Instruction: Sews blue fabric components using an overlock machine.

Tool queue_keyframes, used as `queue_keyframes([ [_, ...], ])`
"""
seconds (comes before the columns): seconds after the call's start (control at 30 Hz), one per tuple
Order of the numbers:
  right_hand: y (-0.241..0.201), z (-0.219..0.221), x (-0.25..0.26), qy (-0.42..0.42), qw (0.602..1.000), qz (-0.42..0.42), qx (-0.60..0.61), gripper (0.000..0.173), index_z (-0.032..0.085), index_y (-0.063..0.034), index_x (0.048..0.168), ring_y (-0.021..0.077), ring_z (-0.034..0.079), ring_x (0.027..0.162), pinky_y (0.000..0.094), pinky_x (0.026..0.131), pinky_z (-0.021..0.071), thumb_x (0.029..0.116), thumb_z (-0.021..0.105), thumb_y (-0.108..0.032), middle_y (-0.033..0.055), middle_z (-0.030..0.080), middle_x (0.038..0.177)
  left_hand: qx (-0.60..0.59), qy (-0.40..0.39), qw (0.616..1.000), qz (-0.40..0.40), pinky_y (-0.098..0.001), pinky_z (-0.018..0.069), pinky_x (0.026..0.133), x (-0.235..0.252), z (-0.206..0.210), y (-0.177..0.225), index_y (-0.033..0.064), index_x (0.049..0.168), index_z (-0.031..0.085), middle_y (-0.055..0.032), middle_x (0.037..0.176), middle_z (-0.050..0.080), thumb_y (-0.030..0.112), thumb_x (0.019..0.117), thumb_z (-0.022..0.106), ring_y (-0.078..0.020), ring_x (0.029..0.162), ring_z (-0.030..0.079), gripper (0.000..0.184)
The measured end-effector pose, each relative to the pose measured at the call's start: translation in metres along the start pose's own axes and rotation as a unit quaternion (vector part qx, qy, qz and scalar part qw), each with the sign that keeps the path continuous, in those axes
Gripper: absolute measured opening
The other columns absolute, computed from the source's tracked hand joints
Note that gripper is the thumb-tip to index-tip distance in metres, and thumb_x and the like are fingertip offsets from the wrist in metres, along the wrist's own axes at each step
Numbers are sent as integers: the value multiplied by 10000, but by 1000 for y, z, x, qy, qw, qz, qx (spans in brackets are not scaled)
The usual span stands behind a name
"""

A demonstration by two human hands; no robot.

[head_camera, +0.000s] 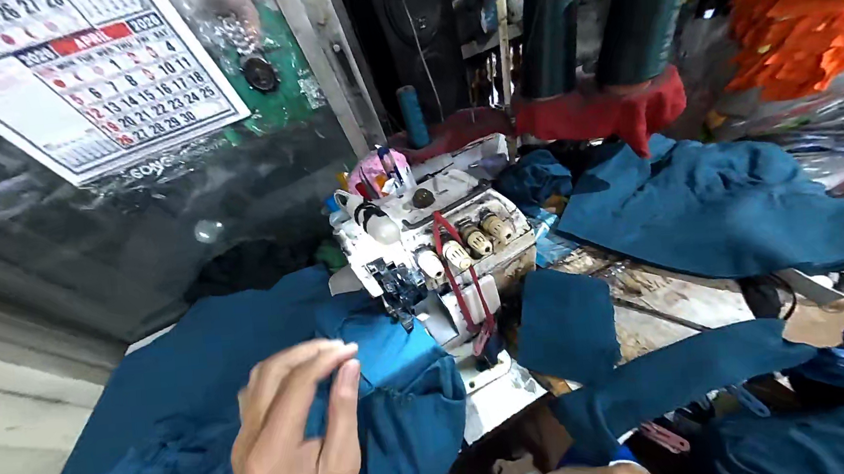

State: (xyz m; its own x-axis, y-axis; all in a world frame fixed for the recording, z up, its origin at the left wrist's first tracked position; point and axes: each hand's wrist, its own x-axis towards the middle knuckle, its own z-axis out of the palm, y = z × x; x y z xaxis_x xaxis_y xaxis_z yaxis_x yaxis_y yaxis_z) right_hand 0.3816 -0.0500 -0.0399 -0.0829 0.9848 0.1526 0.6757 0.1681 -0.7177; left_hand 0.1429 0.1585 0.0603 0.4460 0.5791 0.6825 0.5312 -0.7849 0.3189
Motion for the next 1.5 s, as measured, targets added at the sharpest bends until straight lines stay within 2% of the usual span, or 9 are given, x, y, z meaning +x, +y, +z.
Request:
queue_keyframes([
  [0.23, 39, -46, 17, 74, 969, 35, -232, 412, 697, -229, 1240, 225, 710, 719, 485, 561, 586, 842, 783, -285, 2, 723, 921, -155, -141, 977, -33, -391, 561, 930, -66, 44, 43, 213, 1082, 772, 53, 1084, 735, 238, 984, 671, -115, 1077, 669, 143],
  [0.53, 49, -66, -9, 111, 990, 53, 70, 411, 558, -160, 1416, 86, 678, 619, 299, 525, 615, 1011, 626, -158, -27, 740, 1023, -154, -356, 919, -71, -321, 606, 803, -93, 64, 53, 198, 1100, 771, 40, 1016, 745, 291, 1032, 604, -72, 894, 706, 203],
  [0.7, 56, -80, -15, 103, 988, 10, 114, 242, 560, -155, 1287, 91, 649, 603, 301, 510, 598, 1047, 582, -181, -20, 707, 1011, -257, -332, 907, -19, -342, 612, 675, -39, 110, 107, 202, 1414, 599, 32, 902, 715, 187, 1004, 614, -97, 742, 682, 411],
  [0.83, 58, -95, -16, 102, 986, -2, 130, 252, 564, -159, 1295, 105, 666, 624, 308, 523, 609, 1044, 589, -166, -23, 716, 1001, -297, -391, 870, 34, -362, 613, 804, -14, 141, 119, 122, 1159, 722, -15, 988, 746, 122, 978, 595, -121, 870, 720, 221],
  [0.93, 56, -89, -19, 157, 972, 15, 174, 345, 559, -144, 1319, 120, 683, 625, 309, 511, 613, 989, 654, -117, -15, 739, 1004, -429, -358, 826, -75, -339, 650, 748, -18, 136, 125, 76, 1347, 607, -21, 1003, 739, 211, 991, 687, -131, 837, 729, 389],
  [1.03, 54, -74, -18, 196, 960, 32, 196, 341, 579, -130, 1311, 119, 685, 606, 300, 492, 606, 981, 649, -87, -9, 752, 979, -415, -288, 852, -137, -309, 630, 633, -38, 135, 136, 81, 1319, 622, 2, 872, 733, 135, 928, 757, -121, 712, 709, 417],
  [1.3, 61, -101, -23, 203, 972, 29, 113, 299, 562, -149, 1348, 91, 671, 599, 286, 496, 617, 1049, 578, -157, -33, 720, 998, -12, -377, 918, -123, -465, 611, 703, -50, 109, 108, 209, 1256, 697, 18, 940, 756, 337, 982, 639, -169, 787, 728, 309],
  [1.4, 60, -116, -24, 156, 986, -13, 60, 305, 560, -190, 1364, 69, 660, 636, 275, 541, 609, 1061, 565, -224, -41, 710, 1001, -165, -318, 932, -58, -325, 591, 621, -18, 114, 134, 209, 1341, 646, 48, 881, 708, 257, 1013, 599, -84, 697, 661, 335],
  [1.5, 54, -129, -23, 226, 973, -30, 29, 395, 541, -266, 1410, 86, 671, 677, 295, 573, 606, 1024, 618, -295, -47, 726, 1098, -333, -411, 848, -35, -327, 640, 718, 25, 142, 157, 139, 1260, 684, 7, 933, 737, 145, 982, 629, -101, 767, 718, 283],
])
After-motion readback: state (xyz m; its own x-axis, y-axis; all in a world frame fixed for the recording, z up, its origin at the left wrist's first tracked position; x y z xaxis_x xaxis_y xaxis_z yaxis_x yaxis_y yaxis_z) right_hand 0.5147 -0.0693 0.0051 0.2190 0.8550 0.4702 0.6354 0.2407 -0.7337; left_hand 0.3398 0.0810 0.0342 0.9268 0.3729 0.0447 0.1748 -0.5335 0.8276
